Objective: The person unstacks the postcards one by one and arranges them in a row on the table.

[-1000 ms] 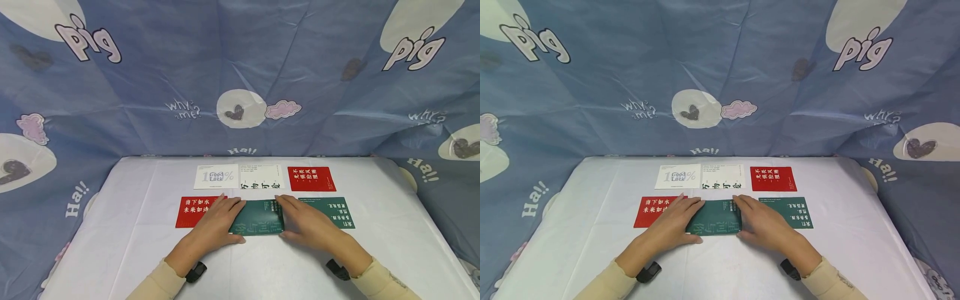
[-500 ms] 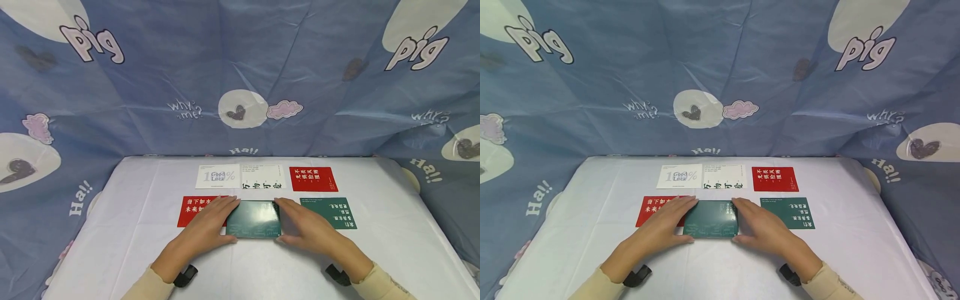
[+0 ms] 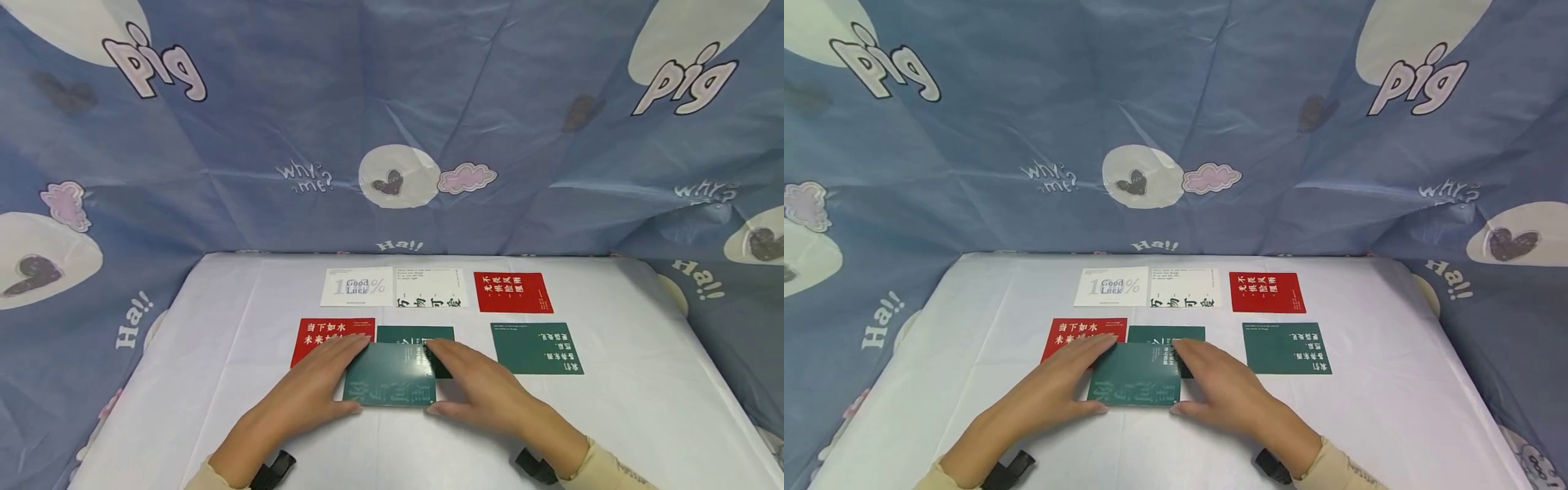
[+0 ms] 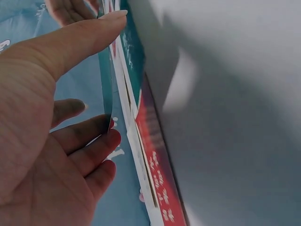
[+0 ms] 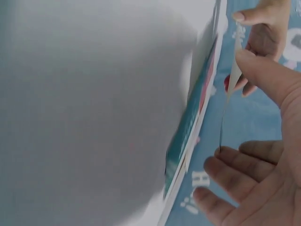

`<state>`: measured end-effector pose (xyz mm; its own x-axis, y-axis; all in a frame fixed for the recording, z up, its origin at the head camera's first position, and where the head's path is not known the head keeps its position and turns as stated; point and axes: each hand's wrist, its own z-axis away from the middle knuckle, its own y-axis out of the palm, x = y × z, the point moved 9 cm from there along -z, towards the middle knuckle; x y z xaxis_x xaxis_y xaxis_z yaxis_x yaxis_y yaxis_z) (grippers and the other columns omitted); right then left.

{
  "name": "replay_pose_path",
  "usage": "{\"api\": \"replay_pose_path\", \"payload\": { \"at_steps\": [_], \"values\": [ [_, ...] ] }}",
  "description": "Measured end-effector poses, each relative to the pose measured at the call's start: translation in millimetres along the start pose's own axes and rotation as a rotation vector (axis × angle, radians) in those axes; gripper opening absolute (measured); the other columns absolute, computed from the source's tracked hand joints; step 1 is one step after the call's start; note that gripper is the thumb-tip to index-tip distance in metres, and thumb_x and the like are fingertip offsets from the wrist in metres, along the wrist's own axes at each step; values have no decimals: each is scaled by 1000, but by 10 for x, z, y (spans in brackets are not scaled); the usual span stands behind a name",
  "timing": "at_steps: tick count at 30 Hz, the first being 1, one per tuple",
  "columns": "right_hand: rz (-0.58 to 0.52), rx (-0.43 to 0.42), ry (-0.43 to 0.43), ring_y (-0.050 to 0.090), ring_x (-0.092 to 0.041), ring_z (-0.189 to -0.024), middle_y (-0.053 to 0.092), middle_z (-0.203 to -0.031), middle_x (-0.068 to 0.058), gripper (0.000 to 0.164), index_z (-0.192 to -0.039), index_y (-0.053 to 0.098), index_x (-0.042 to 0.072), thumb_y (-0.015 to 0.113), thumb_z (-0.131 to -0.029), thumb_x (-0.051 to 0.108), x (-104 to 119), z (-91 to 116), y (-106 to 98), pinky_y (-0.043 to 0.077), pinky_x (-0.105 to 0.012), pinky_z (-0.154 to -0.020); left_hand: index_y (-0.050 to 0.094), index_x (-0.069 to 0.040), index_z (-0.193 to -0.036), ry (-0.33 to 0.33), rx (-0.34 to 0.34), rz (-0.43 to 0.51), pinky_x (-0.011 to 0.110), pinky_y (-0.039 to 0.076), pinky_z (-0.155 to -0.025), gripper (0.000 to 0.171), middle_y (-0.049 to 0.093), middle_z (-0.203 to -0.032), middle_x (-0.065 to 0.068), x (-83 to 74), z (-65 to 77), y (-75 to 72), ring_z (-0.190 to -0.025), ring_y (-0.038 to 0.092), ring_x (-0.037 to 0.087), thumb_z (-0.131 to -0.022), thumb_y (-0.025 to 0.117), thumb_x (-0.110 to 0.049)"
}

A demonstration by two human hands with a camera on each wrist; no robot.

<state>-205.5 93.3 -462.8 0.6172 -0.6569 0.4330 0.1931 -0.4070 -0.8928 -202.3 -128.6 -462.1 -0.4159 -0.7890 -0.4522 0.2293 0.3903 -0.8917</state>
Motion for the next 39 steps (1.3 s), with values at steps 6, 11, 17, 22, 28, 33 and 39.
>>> {"api": "replay_pose_path", "payload": {
  "at_steps": [6,11,17,22,28,33,39],
  "values": [
    [31,7,-48,45,-25,-146,50,-157,-9,94,-157,45,5,84,-85,52,202,-36,138,37,-45,-121,46,-15,-159,-70,12,-8,51,37,-120,102,45,-161,0,119,218,18,-149,40,26,-73,97,-31],
    [30,-4,-97,44,-23,-147,51,-156,-8,93,-156,46,4,84,-85,51,345,-85,205,32,-42,-123,46,-16,-159,-119,5,7,51,40,-118,101,45,-161,-2,226,359,18,-149,40,25,-72,97,-28],
    [46,9,-107,42,-22,-148,50,-156,-7,90,-156,47,5,83,-87,50,459,-129,283,32,-41,-123,48,-15,-158,-155,8,22,51,40,-118,101,46,-160,-2,313,465,12,-148,41,25,-71,97,-27],
    [39,28,-107,43,-24,-148,51,-156,-7,88,-155,47,5,82,-88,50,558,-149,350,35,-44,-121,49,-13,-157,-154,16,17,53,40,-118,99,47,-159,1,328,570,-24,-147,42,28,-72,97,-26],
    [44,37,-122,44,-26,-147,52,-156,-7,88,-155,47,5,81,-88,52,657,-165,410,37,-45,-120,50,-14,-156,-187,34,21,55,43,-115,99,49,-157,4,356,665,-39,-144,45,31,-70,98,-26],
    [81,50,-139,47,-27,-145,54,-153,-8,87,-154,49,4,81,-88,52,733,-192,464,38,-44,-120,50,-14,-157,-217,47,25,55,42,-115,101,50,-156,3,416,727,-30,-144,45,31,-69,98,-25],
    [144,67,-143,51,-28,-141,57,-150,-8,86,-151,52,3,81,-87,54,822,-214,538,38,-42,-120,50,-12,-156,-196,58,39,54,36,-120,99,51,-156,3,441,779,-26,-144,45,30,-70,97,-22]
  ]
}}
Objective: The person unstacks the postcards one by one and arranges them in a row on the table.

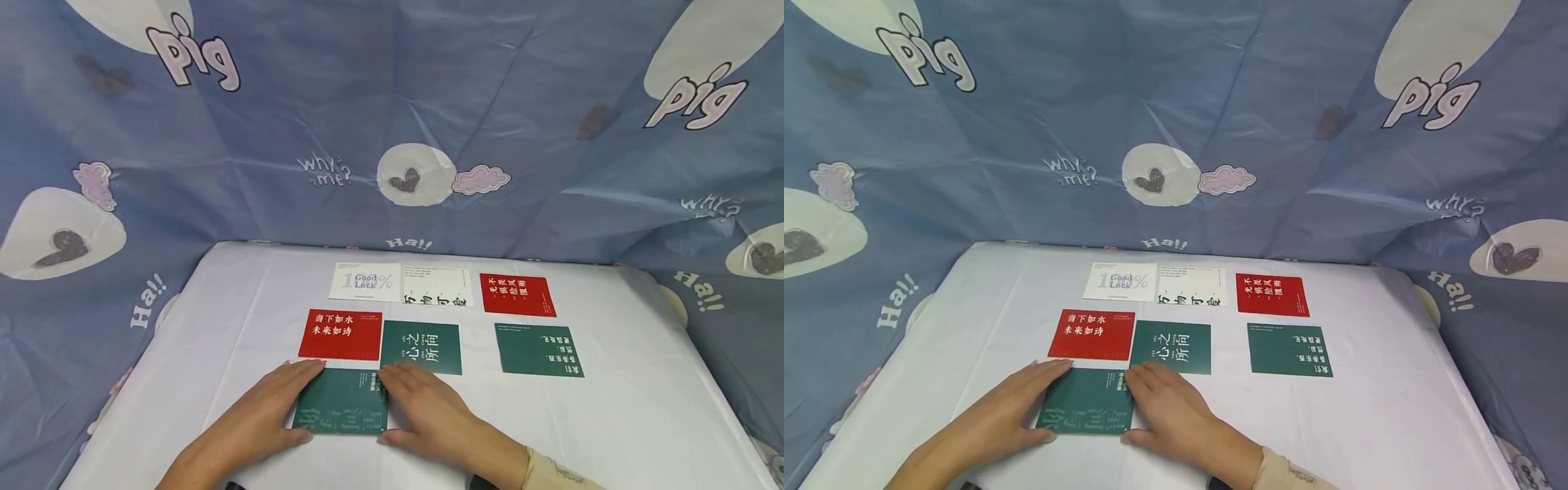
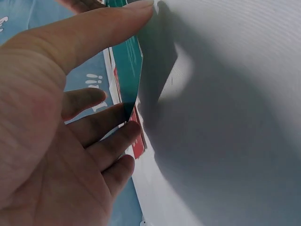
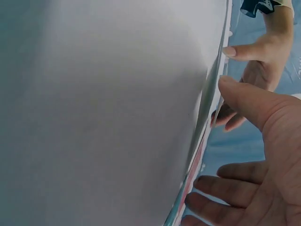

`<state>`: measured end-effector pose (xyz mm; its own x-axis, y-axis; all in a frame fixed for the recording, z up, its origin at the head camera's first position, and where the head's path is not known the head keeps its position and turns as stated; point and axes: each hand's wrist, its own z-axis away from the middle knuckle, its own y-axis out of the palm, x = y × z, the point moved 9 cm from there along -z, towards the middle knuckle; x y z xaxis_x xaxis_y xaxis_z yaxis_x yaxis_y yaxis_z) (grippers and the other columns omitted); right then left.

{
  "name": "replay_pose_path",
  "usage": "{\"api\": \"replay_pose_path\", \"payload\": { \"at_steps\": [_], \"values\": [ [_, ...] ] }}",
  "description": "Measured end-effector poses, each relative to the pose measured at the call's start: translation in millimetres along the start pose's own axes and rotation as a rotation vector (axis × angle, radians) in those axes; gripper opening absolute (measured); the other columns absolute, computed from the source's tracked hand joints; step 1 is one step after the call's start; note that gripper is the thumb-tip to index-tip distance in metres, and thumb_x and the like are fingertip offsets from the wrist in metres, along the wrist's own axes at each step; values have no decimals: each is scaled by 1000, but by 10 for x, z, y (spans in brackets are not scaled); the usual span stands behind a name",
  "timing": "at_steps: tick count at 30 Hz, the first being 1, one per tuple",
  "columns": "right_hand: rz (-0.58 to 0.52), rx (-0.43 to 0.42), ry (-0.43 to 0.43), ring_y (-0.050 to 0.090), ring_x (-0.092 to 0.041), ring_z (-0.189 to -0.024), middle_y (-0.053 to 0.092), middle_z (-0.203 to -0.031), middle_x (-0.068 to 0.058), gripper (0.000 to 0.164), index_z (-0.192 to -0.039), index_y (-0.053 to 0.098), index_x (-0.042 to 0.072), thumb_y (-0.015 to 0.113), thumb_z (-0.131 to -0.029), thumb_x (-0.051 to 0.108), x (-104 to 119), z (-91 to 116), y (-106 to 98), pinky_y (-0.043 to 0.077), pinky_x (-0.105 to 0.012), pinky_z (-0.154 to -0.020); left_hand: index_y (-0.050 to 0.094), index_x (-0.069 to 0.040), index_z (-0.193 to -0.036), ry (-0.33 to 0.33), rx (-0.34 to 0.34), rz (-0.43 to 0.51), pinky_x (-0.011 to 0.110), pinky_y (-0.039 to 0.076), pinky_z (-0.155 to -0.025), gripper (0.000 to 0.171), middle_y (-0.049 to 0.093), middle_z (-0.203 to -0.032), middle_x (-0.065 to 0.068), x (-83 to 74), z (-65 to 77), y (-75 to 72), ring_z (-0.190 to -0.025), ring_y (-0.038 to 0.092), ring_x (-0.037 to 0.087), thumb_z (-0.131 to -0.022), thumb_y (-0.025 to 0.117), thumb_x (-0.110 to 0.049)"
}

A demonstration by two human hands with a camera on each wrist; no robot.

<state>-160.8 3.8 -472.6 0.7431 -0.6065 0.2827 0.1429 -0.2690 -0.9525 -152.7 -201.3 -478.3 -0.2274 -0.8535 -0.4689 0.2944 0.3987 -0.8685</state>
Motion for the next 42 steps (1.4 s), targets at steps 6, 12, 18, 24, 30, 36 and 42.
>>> {"api": "replay_pose_path", "payload": {
  "at_steps": [6,12,18,24,30,36,42],
  "values": [
    [34,2,-9,52,-27,-138,60,-145,-7,84,-147,56,2,83,-86,53,75,-45,15,39,-39,-119,50,-10,-155,-3,0,7,54,36,-120,97,52,-155,5,33,32,-20,-143,46,32,-70,97,-21],
    [68,23,-12,52,-27,-138,60,-146,-8,82,-147,56,3,82,-87,52,149,-106,45,38,-40,-120,51,-10,-155,-19,-7,-2,54,35,-120,98,53,-153,5,85,68,-40,-142,47,31,-69,98,-20],
    [82,24,-24,52,-29,-139,60,-146,-9,83,-148,55,3,82,-87,52,209,-171,36,39,-46,-119,50,-11,-155,-38,-6,21,55,31,-122,98,52,-154,6,142,101,-63,-144,45,32,-70,98,-19],
    [94,42,-17,52,-29,-139,61,-145,-7,83,-147,55,4,82,-86,53,212,-217,78,39,-47,-119,51,-12,-155,-75,13,35,57,32,-121,100,52,-155,7,208,95,-62,-144,45,34,-67,99,-21],
    [81,69,7,52,-28,-139,61,-145,-6,83,-147,55,5,82,-86,53,192,-237,130,38,-47,-120,53,-14,-154,-76,4,49,57,32,-121,99,53,-155,4,226,92,-70,-145,44,33,-67,99,-19],
    [73,72,20,51,-28,-139,60,-147,-6,83,-149,55,5,82,-86,53,173,-232,139,38,-47,-120,54,-16,-153,-80,4,41,57,32,-121,98,53,-154,3,226,74,-58,-145,44,32,-66,100,-20],
    [59,84,50,49,-28,-142,56,-152,-7,84,-151,53,6,82,-86,51,101,-184,110,35,-46,-121,53,-14,-154,-80,6,28,58,30,-122,100,52,-155,4,205,56,-62,-146,43,32,-66,100,-23]
  ]
}}
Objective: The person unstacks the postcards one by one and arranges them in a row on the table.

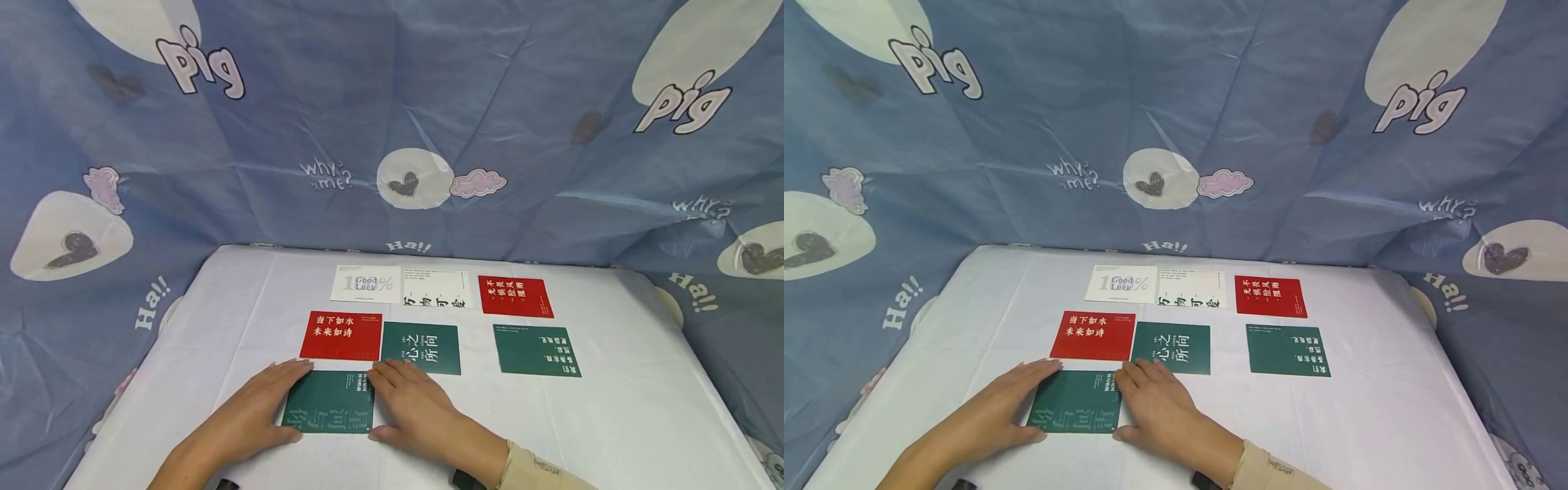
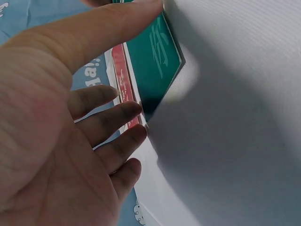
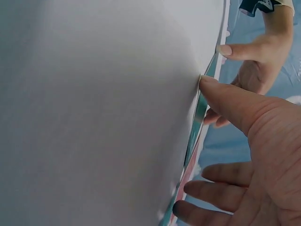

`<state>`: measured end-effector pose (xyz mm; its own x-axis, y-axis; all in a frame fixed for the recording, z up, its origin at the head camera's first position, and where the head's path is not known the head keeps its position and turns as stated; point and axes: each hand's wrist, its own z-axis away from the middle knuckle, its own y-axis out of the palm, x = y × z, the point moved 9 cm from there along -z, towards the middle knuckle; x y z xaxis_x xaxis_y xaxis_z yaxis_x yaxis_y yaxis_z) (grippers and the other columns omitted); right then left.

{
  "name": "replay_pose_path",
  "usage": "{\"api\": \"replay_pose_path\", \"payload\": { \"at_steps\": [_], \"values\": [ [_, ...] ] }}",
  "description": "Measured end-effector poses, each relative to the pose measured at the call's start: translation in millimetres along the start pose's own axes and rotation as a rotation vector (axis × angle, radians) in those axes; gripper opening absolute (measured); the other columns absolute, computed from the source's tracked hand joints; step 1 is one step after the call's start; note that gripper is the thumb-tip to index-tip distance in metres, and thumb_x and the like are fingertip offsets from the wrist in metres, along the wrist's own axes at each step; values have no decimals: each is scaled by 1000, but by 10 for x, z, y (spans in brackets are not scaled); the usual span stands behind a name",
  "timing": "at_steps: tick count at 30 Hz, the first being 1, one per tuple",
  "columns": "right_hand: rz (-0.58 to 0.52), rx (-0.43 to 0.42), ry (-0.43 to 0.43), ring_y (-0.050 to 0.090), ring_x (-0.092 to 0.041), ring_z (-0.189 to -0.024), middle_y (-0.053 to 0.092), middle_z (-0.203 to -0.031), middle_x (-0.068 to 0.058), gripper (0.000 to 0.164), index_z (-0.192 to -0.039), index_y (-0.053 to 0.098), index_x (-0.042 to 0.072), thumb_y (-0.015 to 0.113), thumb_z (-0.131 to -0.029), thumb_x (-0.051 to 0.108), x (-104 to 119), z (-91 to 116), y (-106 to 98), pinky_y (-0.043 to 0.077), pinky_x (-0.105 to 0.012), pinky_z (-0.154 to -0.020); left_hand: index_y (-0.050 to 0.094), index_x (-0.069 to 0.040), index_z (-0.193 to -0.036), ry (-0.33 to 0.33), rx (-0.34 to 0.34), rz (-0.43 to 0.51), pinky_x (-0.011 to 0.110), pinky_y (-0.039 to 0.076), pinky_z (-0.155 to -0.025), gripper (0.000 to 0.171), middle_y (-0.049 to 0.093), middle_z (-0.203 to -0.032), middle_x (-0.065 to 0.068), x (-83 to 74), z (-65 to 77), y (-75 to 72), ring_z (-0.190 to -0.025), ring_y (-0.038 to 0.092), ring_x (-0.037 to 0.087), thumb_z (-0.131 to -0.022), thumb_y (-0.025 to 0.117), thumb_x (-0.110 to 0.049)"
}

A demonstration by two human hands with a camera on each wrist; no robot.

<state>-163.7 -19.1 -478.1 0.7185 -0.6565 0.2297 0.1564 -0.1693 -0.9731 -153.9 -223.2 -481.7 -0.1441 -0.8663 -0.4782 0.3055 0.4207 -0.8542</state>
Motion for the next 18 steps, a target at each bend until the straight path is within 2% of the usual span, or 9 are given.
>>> {"api": "replay_pose_path", "payload": {
  "at_steps": [5,10,14,18],
  "values": [
    [-13,-24,26,46,-30,-145,54,-154,-9,86,-151,53,4,82,-87,52,-125,71,-79,34,-46,-122,52,-11,-154,40,-35,-27,56,28,-123,98,52,-155,6,-71,-36,-47,-146,44,32,-69,98,-27],
    [-44,-36,59,46,-29,-145,53,-155,-9,86,-152,52,4,83,-86,50,-284,137,-164,33,-47,-123,52,-11,-154,33,-70,-29,63,30,-120,97,53,-154,12,-187,-99,-122,-144,44,40,-72,96,-35],
    [-68,-53,78,46,-30,-145,54,-154,-10,84,-151,53,4,84,-86,48,-426,197,-260,32,-48,-123,52,-11,-155,32,-83,-33,64,33,-118,95,53,-154,13,-324,-150,-178,-144,43,43,-74,95,-36],
    [-61,-84,107,46,-31,-145,54,-153,-11,84,-151,53,4,85,-86,47,-626,256,-380,33,-47,-123,52,-12,-154,65,-104,-54,62,36,-117,94,53,-154,11,-515,-236,-198,-145,43,41,-74,95,-37]
  ]
}}
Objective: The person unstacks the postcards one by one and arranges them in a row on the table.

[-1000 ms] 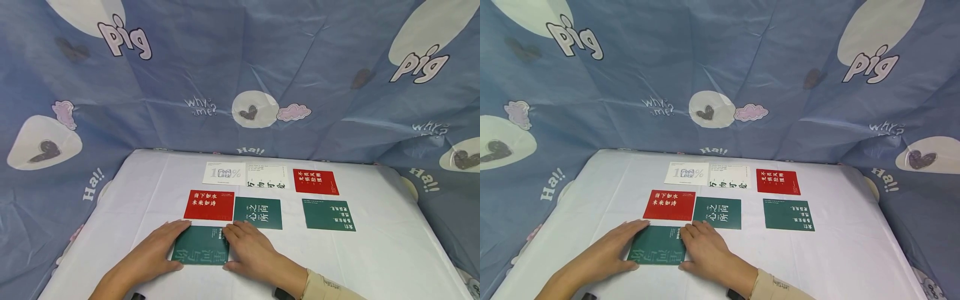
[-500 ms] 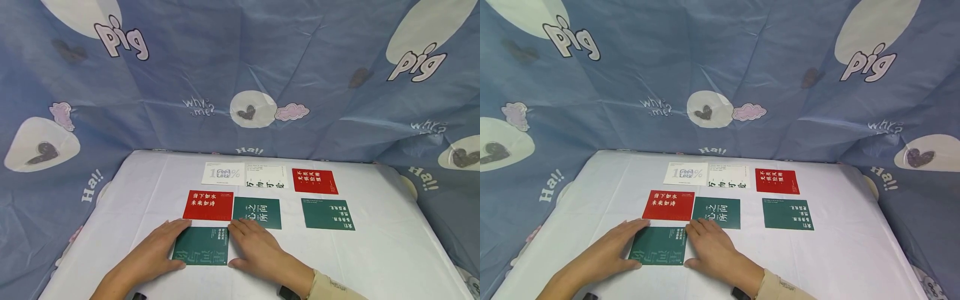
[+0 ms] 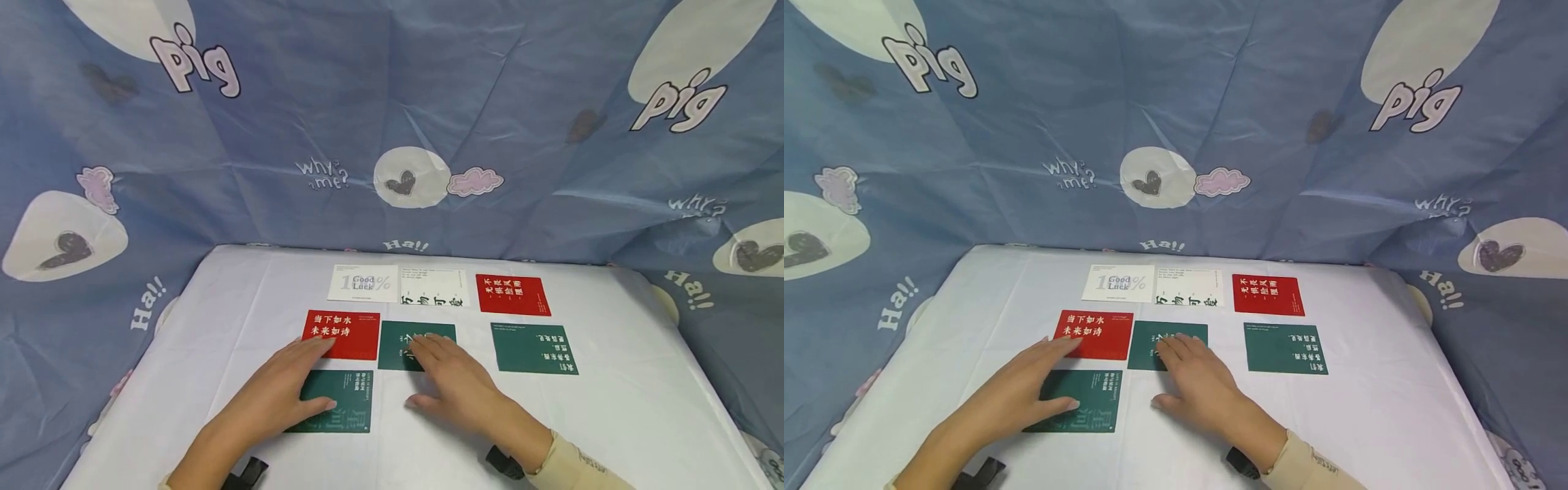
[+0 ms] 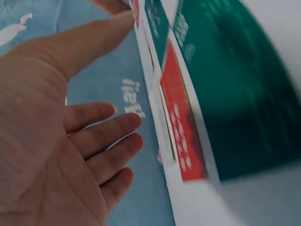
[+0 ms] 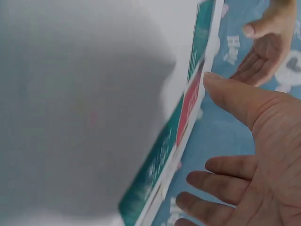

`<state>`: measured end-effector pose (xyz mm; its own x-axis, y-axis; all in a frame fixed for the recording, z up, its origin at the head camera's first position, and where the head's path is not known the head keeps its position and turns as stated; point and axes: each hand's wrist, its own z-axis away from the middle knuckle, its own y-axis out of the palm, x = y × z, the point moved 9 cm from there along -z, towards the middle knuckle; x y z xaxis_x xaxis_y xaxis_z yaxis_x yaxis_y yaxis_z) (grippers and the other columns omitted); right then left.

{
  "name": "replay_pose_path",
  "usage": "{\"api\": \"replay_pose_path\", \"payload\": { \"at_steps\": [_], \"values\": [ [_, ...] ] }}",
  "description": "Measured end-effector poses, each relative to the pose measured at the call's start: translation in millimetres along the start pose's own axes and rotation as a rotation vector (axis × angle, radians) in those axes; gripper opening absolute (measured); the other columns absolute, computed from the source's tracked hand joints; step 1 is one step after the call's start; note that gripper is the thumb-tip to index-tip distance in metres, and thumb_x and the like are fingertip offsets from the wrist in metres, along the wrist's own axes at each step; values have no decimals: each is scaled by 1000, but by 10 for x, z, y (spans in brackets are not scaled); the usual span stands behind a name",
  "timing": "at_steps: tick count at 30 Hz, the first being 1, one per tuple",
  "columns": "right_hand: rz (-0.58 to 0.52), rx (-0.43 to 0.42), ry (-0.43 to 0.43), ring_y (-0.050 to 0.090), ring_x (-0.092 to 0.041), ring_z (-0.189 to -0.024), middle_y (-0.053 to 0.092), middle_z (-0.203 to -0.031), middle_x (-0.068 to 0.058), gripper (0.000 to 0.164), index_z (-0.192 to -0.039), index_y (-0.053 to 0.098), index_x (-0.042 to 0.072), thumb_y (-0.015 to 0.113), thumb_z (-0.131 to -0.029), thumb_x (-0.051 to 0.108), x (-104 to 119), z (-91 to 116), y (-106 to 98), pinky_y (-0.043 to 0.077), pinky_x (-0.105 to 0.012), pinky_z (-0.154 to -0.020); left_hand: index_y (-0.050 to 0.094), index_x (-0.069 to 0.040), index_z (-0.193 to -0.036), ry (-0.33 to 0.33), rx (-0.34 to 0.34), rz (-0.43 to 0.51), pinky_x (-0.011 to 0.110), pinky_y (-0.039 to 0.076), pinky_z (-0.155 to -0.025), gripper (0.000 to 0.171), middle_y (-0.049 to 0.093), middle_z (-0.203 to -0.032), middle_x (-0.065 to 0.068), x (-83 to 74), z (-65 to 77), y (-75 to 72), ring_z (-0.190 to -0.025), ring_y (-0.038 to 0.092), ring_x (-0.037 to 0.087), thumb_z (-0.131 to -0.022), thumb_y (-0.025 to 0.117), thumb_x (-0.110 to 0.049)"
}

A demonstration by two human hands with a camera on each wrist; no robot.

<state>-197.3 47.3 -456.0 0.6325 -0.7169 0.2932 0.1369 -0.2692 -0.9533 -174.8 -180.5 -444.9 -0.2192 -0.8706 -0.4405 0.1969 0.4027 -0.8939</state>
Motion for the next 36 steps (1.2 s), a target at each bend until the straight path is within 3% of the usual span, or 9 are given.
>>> {"api": "replay_pose_path", "payload": {
  "at_steps": [10,18,23,30,36],
  "values": [
    [60,9,97,46,-33,-145,54,-153,-11,88,-152,52,5,87,-84,46,-475,-19,-127,38,-48,-120,55,-10,-152,158,-10,-113,49,30,-124,94,57,-151,8,-482,-509,190,-144,47,28,-71,97,-38],
    [65,59,112,48,-35,-142,57,-150,-11,87,-150,54,4,90,-81,42,-635,-44,-99,39,-50,-119,55,-9,-151,233,58,-117,47,26,-126,95,57,-150,9,-649,-836,354,-144,46,30,-72,97,-38],
    [60,99,117,49,-34,-141,59,-148,-11,87,-149,55,4,92,-80,40,-699,-74,-88,38,-50,-119,54,-10,-152,225,94,-133,47,26,-126,97,58,-149,9,-674,-966,433,-145,45,31,-70,98,-37],
    [65,138,125,55,-31,-134,62,-141,-10,86,-148,56,5,94,-78,37,-761,-151,-73,44,-48,-115,57,-9,-150,210,120,-167,48,37,-120,95,63,-142,8,-697,-1073,498,-136,52,30,-68,99,-34],
    [67,154,120,57,-26,-117,62,-128,-8,84,-143,60,5,96,-74,37,-765,-199,-81,54,-42,-102,60,-10,-147,230,138,-211,48,27,-125,92,65,-137,8,-763,-1120,504,-131,55,27,-68,99,-33]
  ]
}}
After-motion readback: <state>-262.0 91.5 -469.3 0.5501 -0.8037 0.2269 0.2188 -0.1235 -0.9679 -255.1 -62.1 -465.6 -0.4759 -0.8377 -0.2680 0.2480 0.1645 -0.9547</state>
